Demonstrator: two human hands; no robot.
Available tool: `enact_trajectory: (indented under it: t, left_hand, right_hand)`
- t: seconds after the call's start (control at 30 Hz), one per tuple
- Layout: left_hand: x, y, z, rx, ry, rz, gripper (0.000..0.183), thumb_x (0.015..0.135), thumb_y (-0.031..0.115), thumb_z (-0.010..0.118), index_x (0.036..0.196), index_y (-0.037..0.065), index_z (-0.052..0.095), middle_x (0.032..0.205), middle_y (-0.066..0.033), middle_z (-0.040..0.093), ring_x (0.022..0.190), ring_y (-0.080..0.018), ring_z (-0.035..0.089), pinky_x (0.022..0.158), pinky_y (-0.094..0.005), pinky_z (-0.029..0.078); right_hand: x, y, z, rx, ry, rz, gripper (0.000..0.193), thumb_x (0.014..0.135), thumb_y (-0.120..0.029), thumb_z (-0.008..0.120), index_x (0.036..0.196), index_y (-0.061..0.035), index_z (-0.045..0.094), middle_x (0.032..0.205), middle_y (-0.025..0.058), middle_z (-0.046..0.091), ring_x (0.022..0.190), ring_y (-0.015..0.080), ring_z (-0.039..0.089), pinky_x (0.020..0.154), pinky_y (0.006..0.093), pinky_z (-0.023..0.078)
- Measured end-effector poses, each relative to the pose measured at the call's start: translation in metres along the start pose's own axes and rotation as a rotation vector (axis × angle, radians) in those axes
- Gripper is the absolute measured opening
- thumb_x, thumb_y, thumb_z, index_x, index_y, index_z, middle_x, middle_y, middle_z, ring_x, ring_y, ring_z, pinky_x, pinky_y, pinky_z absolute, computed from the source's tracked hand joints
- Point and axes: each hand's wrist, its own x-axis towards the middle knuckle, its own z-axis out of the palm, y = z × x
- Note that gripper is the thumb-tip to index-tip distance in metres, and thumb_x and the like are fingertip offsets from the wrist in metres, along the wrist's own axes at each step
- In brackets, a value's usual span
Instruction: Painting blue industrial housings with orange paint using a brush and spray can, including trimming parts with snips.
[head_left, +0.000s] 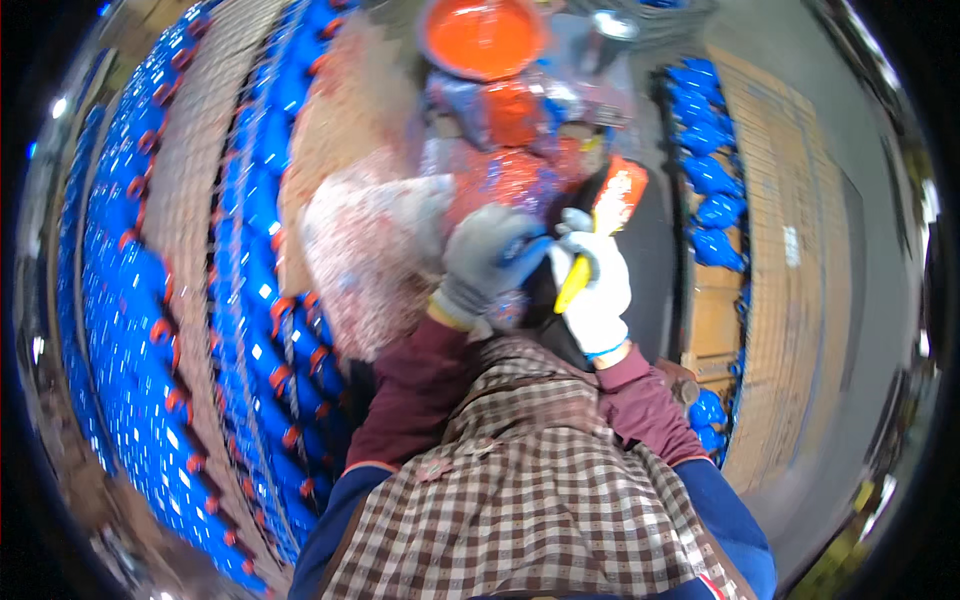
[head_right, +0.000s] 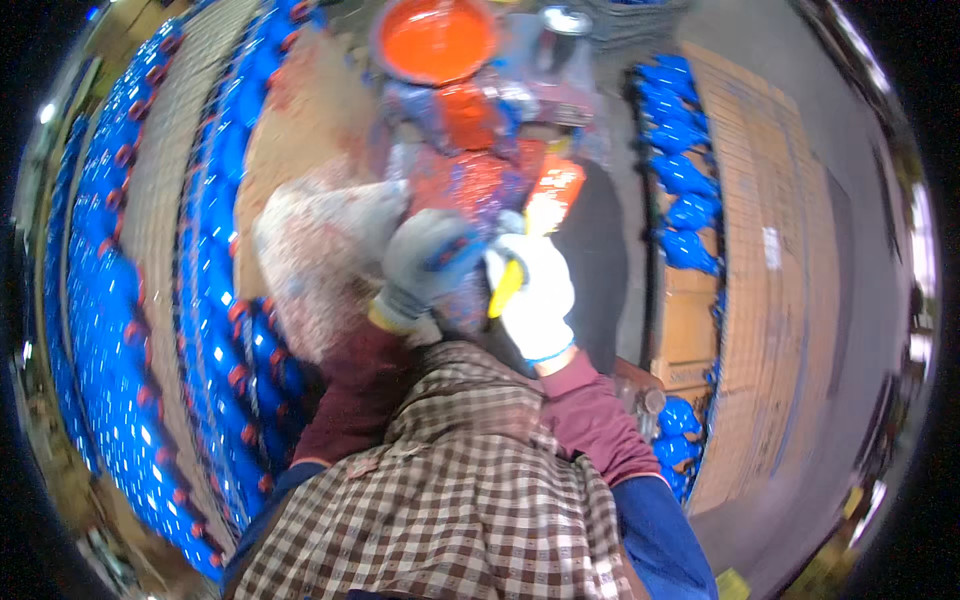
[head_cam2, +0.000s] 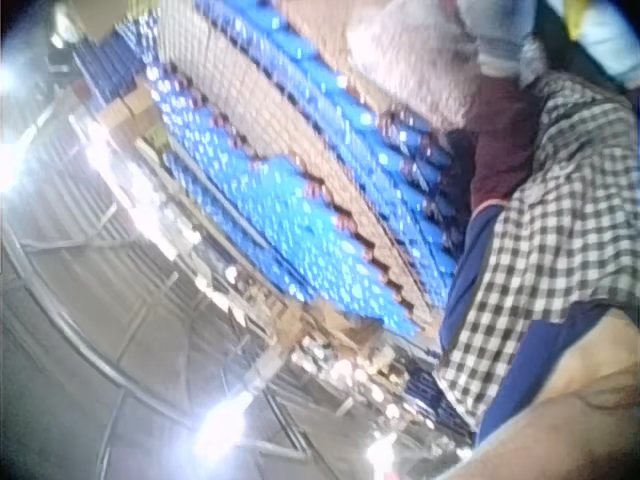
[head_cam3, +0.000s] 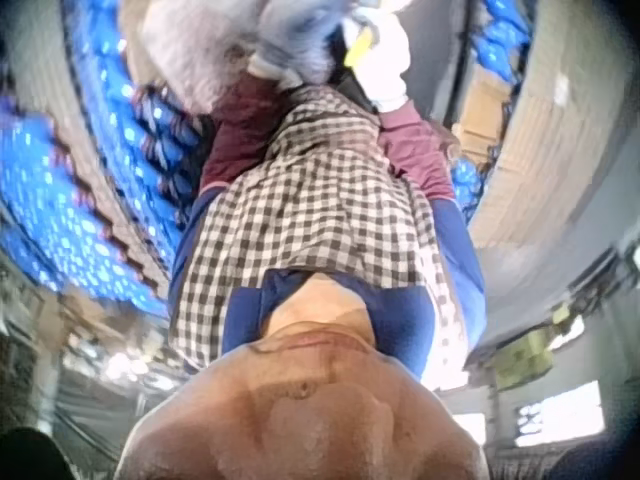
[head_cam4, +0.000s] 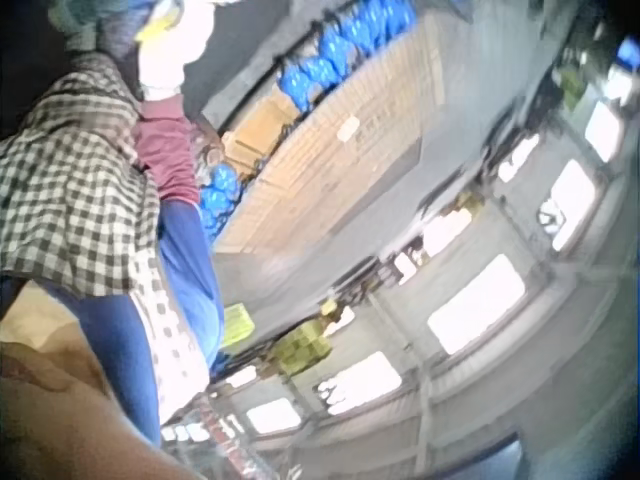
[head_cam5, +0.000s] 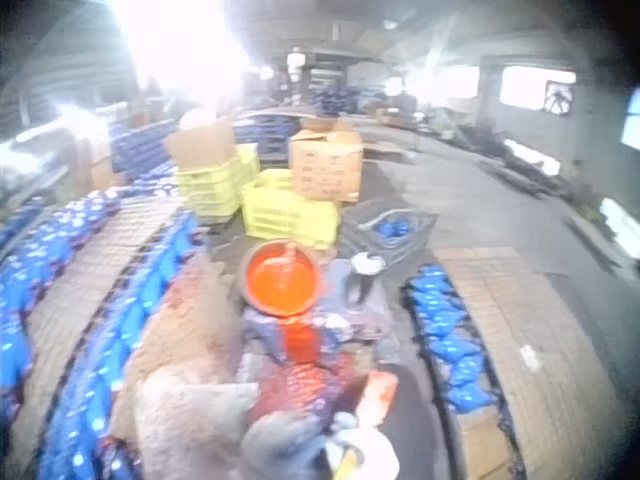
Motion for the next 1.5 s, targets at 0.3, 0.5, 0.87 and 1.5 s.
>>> enact_trajectory:
  t: [0.3,0.5,0.87,1.5]
  left_hand:
    - [-0.006,0.003,0.013,-0.162,-0.164,-0.226,0.028,0.092,0.016,0.065,0.069,0.001,0.059,0.061,-0.0187,0.051,0.053,-0.0361,0.054,0.052,-0.0436,0.041]
    - [-0.008,0.012,0.027,-0.174,-0.271,-0.270,0.039,0.094,0.019,0.064,0.061,0.002,0.053,0.057,-0.0183,0.048,0.049,-0.0355,0.052,0.049,-0.0426,0.036]
    - [0.004,0.024,0.038,0.400,-0.446,-0.049,0.016,0.082,0.031,0.072,0.084,0.016,0.068,0.083,-0.0045,0.064,0.084,-0.0272,0.062,0.072,-0.0443,0.046]
    - [0.015,0.142,0.060,-1.558,-0.844,-0.595,0.058,0.092,0.011,0.069,0.144,0.004,0.044,0.131,-0.0073,0.056,0.118,-0.0161,0.055,0.103,-0.0338,0.044]
  right_hand:
    - [0.026,0.055,-0.101,0.068,0.272,0.133,0.025,0.082,0.009,0.070,0.105,-0.0004,0.064,0.120,0.0177,0.065,0.111,0.0255,0.063,0.096,0.0351,0.052]
    - [0.019,0.167,-0.173,-0.833,-0.032,0.266,0.020,0.092,-0.003,0.061,0.111,-0.0100,0.063,0.107,0.0156,0.063,0.096,0.0320,0.065,0.084,0.0387,0.053]
    - [0.030,0.262,-0.224,-1.217,-0.548,0.094,0.023,0.091,-0.012,0.054,0.112,-0.0197,0.061,0.100,0.0165,0.060,0.084,0.0363,0.067,0.067,0.0506,0.053]
    - [0.080,-0.040,-0.220,-0.052,0.499,0.224,0.034,0.086,-0.012,0.073,0.113,-0.0095,0.052,0.102,0.0038,0.053,0.084,0.0102,0.051,0.071,0.0231,0.043]
